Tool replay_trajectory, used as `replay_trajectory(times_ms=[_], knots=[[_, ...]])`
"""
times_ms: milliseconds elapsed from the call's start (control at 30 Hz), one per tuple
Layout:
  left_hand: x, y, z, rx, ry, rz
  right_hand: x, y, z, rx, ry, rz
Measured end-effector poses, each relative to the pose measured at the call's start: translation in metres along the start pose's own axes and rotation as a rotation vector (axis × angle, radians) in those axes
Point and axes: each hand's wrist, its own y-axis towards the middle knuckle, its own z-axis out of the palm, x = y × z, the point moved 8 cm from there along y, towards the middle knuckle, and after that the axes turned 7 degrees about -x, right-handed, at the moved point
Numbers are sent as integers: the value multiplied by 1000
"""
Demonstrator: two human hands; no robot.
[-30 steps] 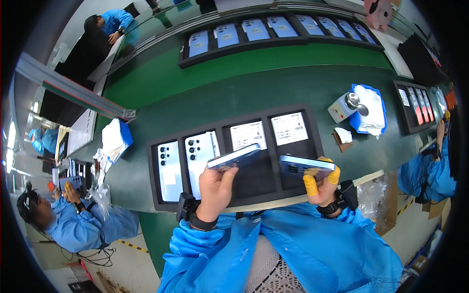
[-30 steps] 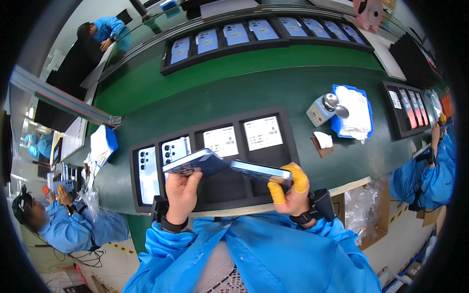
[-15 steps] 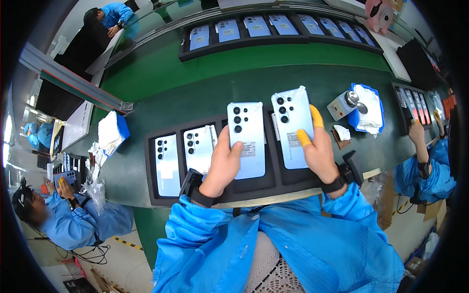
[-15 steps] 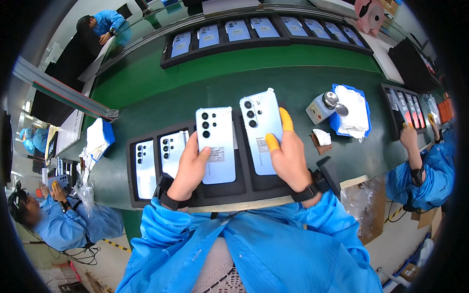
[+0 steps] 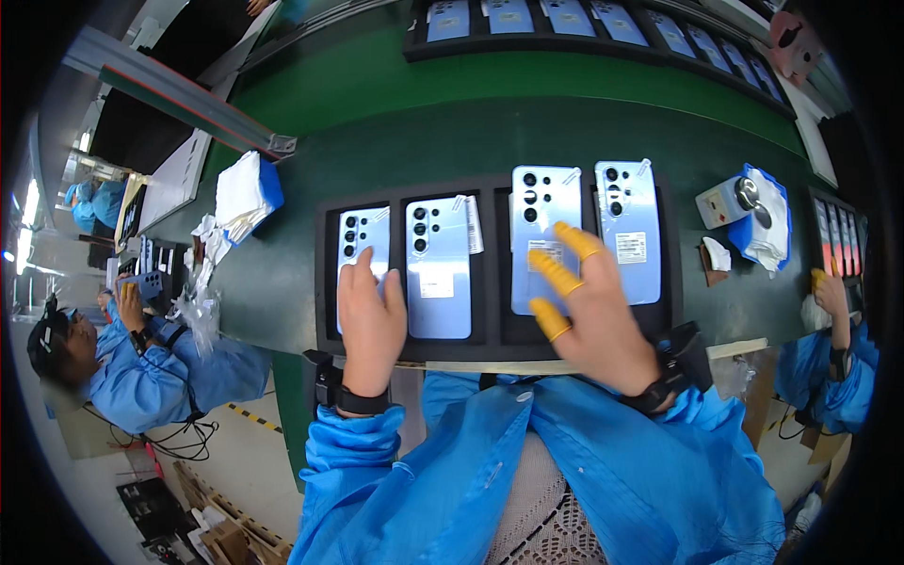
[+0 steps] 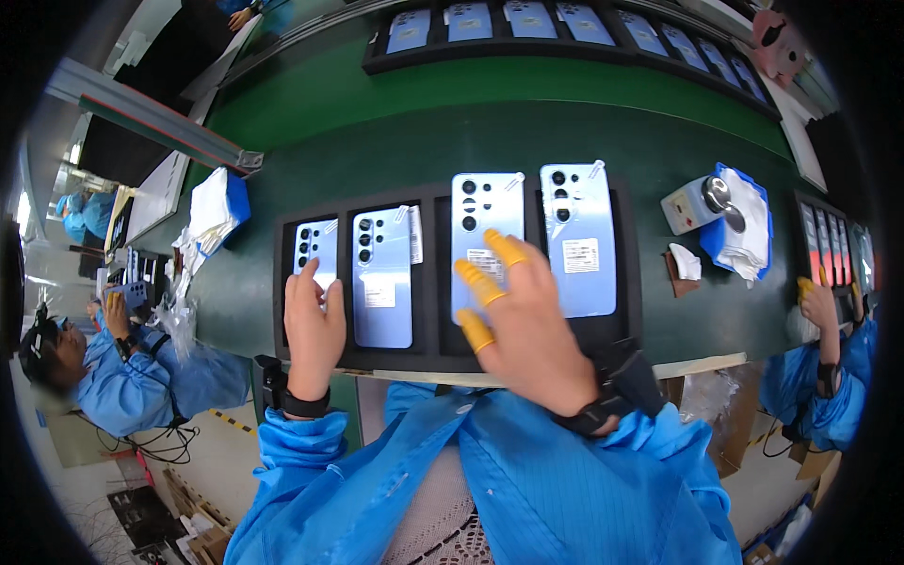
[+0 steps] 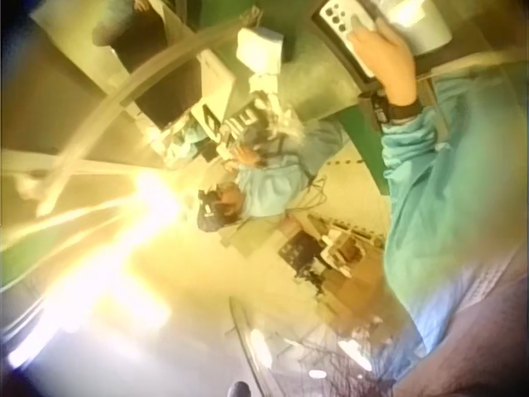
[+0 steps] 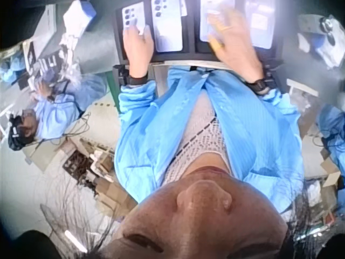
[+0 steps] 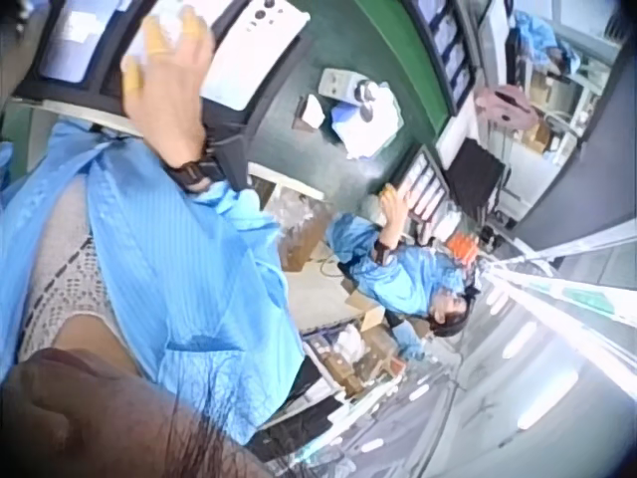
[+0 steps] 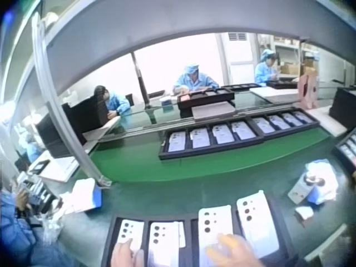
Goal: Cleaning the back panels and camera lenses of multiple smartphones on an assembly line using a cloth and liquid.
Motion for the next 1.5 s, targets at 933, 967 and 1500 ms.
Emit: replay_trajectory(times_ms=[933,967,1500], knots=[[58,28,-7,289,-331,-313,63,11,96,-73,-22,-211],[49,26,-9,231,-252,-165,62,10,99,-75,-44,-242],[51,-2,-33,-13,-1029,-621,64,8,104,-94,-32,-288]])
